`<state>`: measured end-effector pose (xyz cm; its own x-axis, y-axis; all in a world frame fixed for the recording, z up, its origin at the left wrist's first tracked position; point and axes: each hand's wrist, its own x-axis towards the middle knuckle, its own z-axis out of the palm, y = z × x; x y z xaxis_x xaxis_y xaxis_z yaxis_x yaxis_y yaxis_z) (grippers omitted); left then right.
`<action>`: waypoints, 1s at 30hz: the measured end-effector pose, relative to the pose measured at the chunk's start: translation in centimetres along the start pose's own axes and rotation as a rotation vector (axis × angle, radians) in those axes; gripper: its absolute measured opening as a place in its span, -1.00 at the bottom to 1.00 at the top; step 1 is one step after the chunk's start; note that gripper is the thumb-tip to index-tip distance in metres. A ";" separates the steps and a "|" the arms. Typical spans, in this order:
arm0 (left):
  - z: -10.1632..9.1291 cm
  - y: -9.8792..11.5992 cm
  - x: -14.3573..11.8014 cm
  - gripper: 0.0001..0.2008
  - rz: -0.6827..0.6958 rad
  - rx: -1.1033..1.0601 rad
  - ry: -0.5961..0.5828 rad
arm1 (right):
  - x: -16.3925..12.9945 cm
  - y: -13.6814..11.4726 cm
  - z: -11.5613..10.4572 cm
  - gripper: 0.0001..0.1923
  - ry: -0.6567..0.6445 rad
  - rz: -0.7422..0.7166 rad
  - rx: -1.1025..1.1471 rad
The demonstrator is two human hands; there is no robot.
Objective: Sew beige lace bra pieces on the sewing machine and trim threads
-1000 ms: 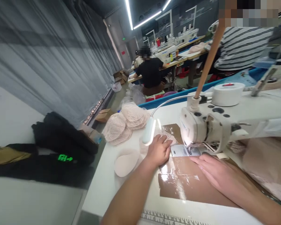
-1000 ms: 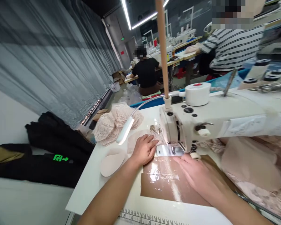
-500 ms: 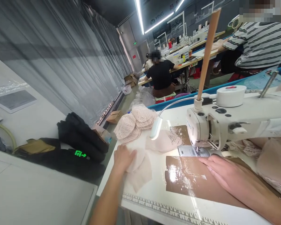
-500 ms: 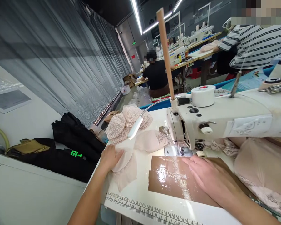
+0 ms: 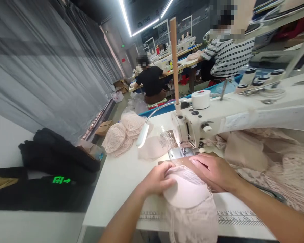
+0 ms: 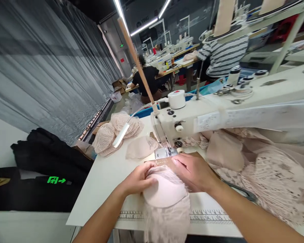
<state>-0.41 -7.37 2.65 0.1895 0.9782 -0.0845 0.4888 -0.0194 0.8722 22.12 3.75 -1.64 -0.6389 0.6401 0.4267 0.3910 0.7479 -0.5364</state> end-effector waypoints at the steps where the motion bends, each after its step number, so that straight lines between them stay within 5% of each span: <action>1: 0.4 0.1 1.5 -0.73 0.020 0.088 0.003 | 0.0 -0.2 -0.4 -0.69 -0.010 -0.004 0.022; 7: 0.9 -1.4 6.6 -0.86 0.041 0.393 0.135 | -0.1 -0.9 -0.3 -0.63 -0.221 -0.060 -0.058; 13: 0.5 0.2 5.5 -0.80 0.084 0.552 0.282 | 0.0 -1.2 0.3 -0.69 -0.245 -0.010 -0.113; 18: 2.2 1.7 4.2 -0.77 0.343 0.751 0.062 | 0.2 -1.3 0.1 -0.74 -0.205 0.028 -0.139; 30: 1.7 -0.3 5.0 -0.46 0.252 0.837 -0.036 | 0.7 -0.9 0.4 -0.72 -0.232 0.145 -0.201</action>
<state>1.89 -2.84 1.15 0.3958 0.9176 0.0359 0.8908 -0.3931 0.2278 20.99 3.46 -1.16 -0.6921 0.7022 0.1670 0.5967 0.6868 -0.4150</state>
